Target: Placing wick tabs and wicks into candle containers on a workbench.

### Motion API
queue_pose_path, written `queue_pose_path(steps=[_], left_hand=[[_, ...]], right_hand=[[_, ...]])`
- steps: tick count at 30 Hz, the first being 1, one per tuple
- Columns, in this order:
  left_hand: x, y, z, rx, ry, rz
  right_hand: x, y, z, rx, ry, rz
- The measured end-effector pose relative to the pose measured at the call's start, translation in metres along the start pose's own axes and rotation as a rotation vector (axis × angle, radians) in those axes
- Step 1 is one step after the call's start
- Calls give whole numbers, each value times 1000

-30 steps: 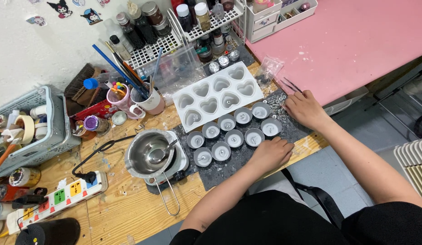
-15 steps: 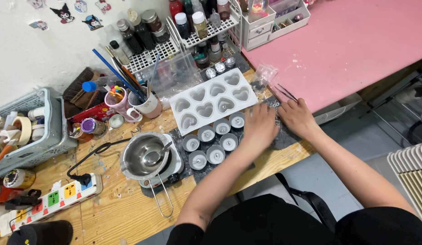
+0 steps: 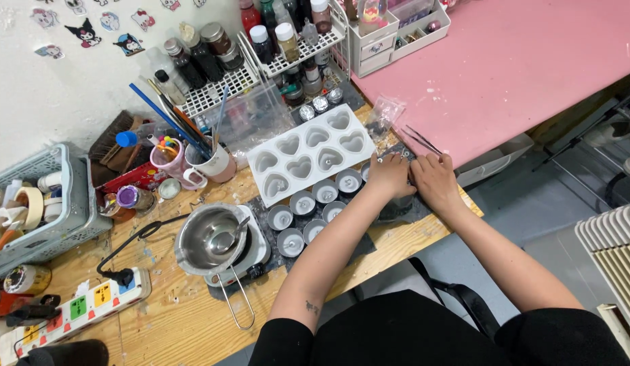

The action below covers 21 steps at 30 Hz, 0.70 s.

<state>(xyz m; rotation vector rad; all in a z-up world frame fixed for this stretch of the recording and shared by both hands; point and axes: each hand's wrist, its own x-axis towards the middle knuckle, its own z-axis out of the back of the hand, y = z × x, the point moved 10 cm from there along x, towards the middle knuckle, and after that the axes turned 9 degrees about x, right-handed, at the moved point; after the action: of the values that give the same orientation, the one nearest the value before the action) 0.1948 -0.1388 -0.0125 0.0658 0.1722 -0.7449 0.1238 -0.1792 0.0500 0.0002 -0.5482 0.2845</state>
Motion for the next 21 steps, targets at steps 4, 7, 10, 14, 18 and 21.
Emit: queue_pose_path(steps=[4,7,10,14,18,21], left_hand=[[-7,6,-5,-51,23,-4],[-16,5,3,-54,9,-20],[-17,-2,20,-47,-23,-35],[-17,-11,25,-6,28,-7],[-11,-11,12,88,119,43],[-7,-10,6,107,128,65]], right_hand=[[2,1,11,69,-58,-5],[0,7,24,85,-140,2],[1,4,24,83,-160,-8],[0,-3,15,110,-112,-26],[1,0,12,89,-33,-31],[-1,1,12,101,-28,-31]])
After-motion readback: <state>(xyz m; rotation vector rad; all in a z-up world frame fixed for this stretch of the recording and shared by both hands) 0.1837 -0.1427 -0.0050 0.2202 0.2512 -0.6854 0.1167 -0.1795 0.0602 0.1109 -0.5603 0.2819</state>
